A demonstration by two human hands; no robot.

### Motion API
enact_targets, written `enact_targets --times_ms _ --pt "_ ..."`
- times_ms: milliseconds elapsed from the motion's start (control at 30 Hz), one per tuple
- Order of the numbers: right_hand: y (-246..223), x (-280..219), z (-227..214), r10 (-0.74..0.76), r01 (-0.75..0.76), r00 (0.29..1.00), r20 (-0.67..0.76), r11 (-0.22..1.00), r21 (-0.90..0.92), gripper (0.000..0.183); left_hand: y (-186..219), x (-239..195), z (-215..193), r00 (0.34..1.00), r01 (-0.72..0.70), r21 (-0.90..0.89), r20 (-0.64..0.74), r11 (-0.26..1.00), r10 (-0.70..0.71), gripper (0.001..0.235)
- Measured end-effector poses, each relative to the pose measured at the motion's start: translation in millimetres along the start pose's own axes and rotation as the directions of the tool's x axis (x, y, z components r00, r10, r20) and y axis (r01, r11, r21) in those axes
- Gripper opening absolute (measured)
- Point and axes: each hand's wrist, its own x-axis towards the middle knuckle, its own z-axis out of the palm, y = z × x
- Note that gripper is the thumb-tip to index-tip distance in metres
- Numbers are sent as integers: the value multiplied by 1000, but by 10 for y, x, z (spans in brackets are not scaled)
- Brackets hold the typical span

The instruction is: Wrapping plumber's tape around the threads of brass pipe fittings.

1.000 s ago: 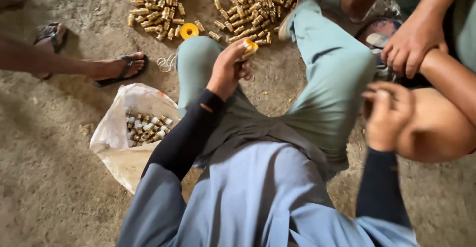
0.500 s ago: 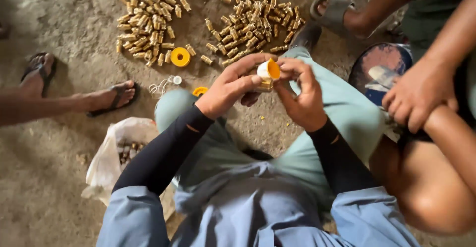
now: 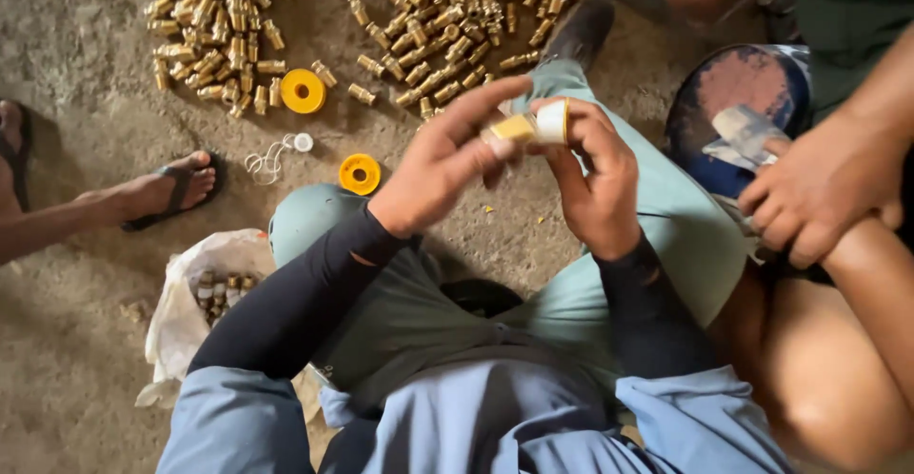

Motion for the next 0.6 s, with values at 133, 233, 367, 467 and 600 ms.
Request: enact_targets --times_ms 133,233,367,467,600 --pt "120 -38 34 98 -94 995 -26 988 125 8 -176 143 -111 964 -45 -139 -267 989 6 39" --pt "141 -50 52 89 -88 996 2 988 124 9 -308 179 -150 921 -88 -6 -381 996 79 30" --pt "151 -82 80 2 -5 998 55 999 41 9 -233 113 4 883 -284 268 -301 921 360 31" --pt "251 -167 122 -65 65 996 64 998 1 9 -210 95 74 865 -247 495 -276 833 419 31" --pt "293 -205 178 12 -15 998 61 999 47 9 -295 206 46 864 -176 641 -262 747 429 33"
